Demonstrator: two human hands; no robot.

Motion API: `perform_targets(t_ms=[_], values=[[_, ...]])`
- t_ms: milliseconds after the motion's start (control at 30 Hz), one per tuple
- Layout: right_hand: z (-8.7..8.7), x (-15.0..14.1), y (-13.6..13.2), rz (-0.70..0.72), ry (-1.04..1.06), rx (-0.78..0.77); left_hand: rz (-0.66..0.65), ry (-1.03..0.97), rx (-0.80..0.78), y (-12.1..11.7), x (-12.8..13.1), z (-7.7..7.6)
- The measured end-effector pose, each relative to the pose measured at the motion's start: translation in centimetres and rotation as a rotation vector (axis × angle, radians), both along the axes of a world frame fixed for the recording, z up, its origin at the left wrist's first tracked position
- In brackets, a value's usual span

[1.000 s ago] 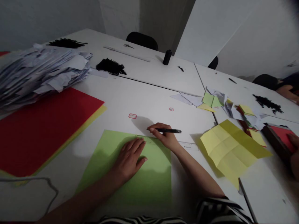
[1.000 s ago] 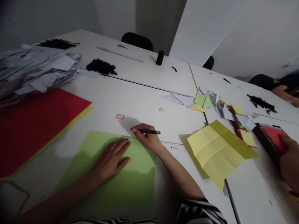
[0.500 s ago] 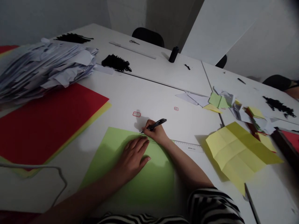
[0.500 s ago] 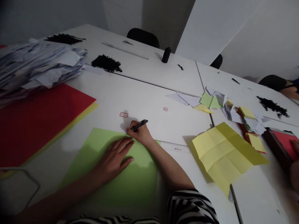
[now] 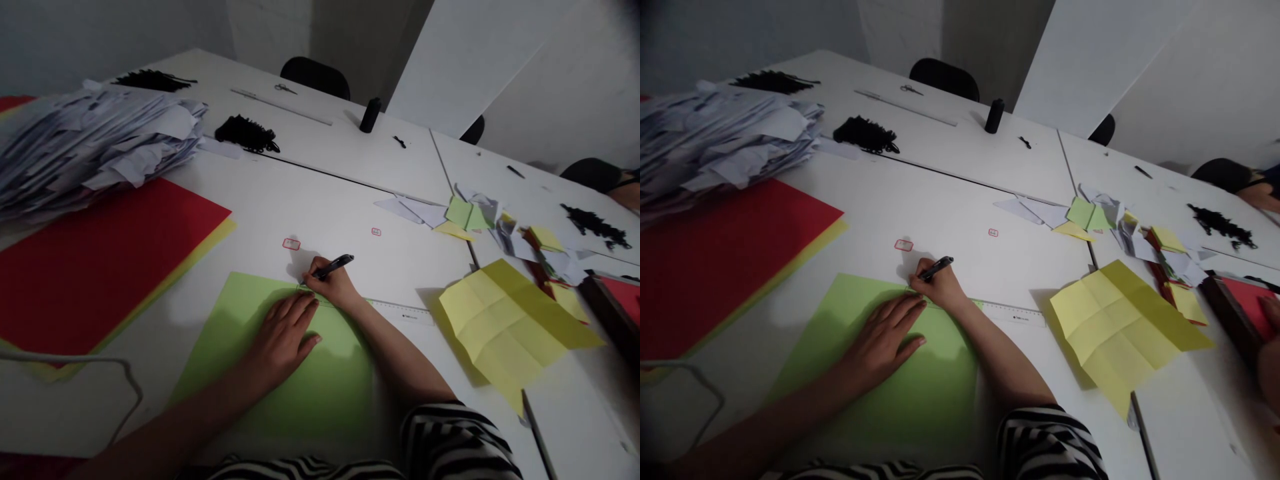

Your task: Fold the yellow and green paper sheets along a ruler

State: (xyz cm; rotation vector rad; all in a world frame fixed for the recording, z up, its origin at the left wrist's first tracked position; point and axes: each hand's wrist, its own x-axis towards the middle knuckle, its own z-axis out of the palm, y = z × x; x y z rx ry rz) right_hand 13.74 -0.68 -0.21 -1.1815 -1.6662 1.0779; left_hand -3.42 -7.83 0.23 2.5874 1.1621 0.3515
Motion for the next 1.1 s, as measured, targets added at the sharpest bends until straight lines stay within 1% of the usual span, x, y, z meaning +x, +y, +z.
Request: perform_targets(t_ms=[333, 433, 500, 567, 600, 667, 733, 767, 800, 867, 900, 933, 1000, 1100], values=[[-0.2, 0.0, -0.1, -0.001, 0.013, 0.011, 0.005, 0.000, 0.012, 0.0, 0.0, -0.1], [0.1, -0.1, 0.1, -0.043, 0.097, -0.029, 0.005, 0.010, 0.014, 0.0, 0.0, 0.0], [1.0, 0.4, 0.3, -0.099, 0.205, -0.077, 0.002, 0.018, 0.010, 0.0, 0.0, 0.1], [2.7, 1.6, 0.3, -0.155, 0.308, -0.063, 0.001, 0.022, 0.011, 0.0, 0.0, 0.0], [3.6, 2.5, 0.0, -0.183, 0.345, -0.016, 0.000, 0.022, 0.012, 0.0, 0.0, -0.1], [5.4, 4.5, -1.2, -0.252, 0.357, 0.131, 0.002, 0.017, 0.028, 0.0, -0.1, -0.4], [6.2, 6.5, -3.4, -0.346, 0.229, 0.252, 0.002, 0.011, 0.056, 0.0, -0.2, -0.7], [6.1, 7.4, -4.7, -0.372, 0.111, 0.294, 0.002, 0.009, 0.072, 0.0, -0.3, -0.9], [5.6, 8.0, -6.1, -0.360, -0.042, 0.317, 0.003, 0.009, 0.086, 0.0, -0.3, -1.0], [4.0, 8.6, -8.5, -0.261, -0.297, 0.364, 0.003, 0.007, 0.105, -0.1, -0.3, -1.2], [3.1, 8.7, -9.5, -0.177, -0.396, 0.393, 0.001, 0.005, 0.111, -0.2, -0.1, -1.2], [2.2, 8.6, -10.2, -0.122, -0.475, 0.418, -0.002, 0.002, 0.114, -0.3, 0.1, -1.2], [0.9, 8.3, -10.9, -0.040, -0.582, 0.455, -0.012, -0.003, 0.118, -0.7, 0.7, -1.1], [0.2, 7.9, -11.0, 0.017, -0.659, 0.477, -0.025, -0.010, 0.130, -1.2, 1.0, -0.8]])
